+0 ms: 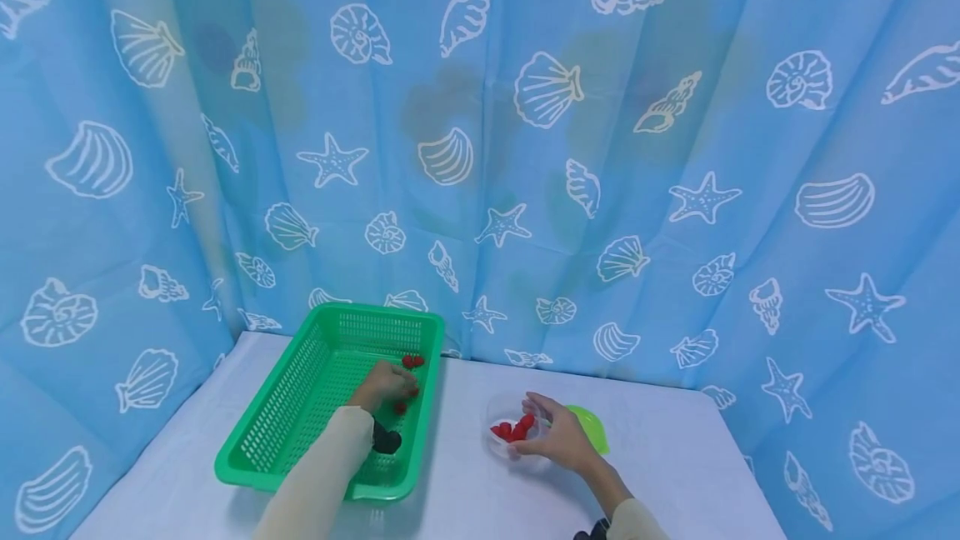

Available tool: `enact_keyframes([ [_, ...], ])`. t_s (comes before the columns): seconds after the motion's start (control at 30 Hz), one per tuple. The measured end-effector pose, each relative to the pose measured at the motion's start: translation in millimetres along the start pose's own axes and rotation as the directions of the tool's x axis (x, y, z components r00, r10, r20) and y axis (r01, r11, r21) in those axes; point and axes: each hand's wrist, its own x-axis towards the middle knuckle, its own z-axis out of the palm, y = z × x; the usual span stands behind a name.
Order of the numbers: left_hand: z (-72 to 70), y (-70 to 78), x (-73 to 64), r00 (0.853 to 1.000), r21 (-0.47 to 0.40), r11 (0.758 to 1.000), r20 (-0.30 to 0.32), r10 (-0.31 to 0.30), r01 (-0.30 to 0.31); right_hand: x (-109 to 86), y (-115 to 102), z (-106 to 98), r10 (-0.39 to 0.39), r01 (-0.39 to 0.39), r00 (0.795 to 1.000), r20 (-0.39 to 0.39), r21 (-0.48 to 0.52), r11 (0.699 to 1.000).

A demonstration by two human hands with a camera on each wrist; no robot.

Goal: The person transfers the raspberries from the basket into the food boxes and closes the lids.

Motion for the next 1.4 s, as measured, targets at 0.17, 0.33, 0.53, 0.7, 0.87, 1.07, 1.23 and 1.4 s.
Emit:
enact_keyframes([
  [0.17,-0.7,-5.5,3.2,1.0,0.067,0.997,0.001,0.027,-0.027,0.4,-1.1,0.6,-0.001,0.001,1.0,-0.002,0.006,1.0],
  [0.33,-3.2,-4.3,3.3,0.999,0.034,0.999,-0.004,0.033,-0.033,-1.1,-3.1,-0.1,-0.006,0.006,1.0,-0.004,0.005,1.0],
  [0.53,-12.1,10.6,-4.0,0.996,-0.203,0.978,0.06,0.064,-0.05,-2.3,-3.8,0.3,-0.01,0.01,1.0,-0.006,0.007,1.0],
  [0.7,-18.2,29.1,-7.1,0.99,-0.442,0.897,0.114,0.088,-0.029,-1.9,-3.1,0.9,0.002,-0.002,1.0,-0.002,0.01,1.0],
  [0.87,-16.7,47.5,-10.2,0.986,-0.46,0.884,0.092,0.141,-0.083,-1.2,-3.2,0.5,-0.011,0.011,1.0,-0.002,0.006,1.0],
  [1.07,-2.4,75.0,-21.9,0.973,-0.332,0.922,0.049,0.227,-0.199,-2.1,-6.7,1.6,-0.014,0.014,1.0,-0.018,-0.008,1.0],
  [1.23,22.4,92.4,-33.5,0.944,-0.234,0.917,-0.013,0.33,-0.324,-1.9,-5.8,3.8,-0.005,0.004,1.0,-0.02,-0.015,1.0],
  [1.4,53.8,100.9,-49.3,0.915,-0.215,0.89,-0.045,0.402,-0.402,0.7,-3.0,4.6,0.001,-0.001,1.0,-0.013,-0.018,1.0],
])
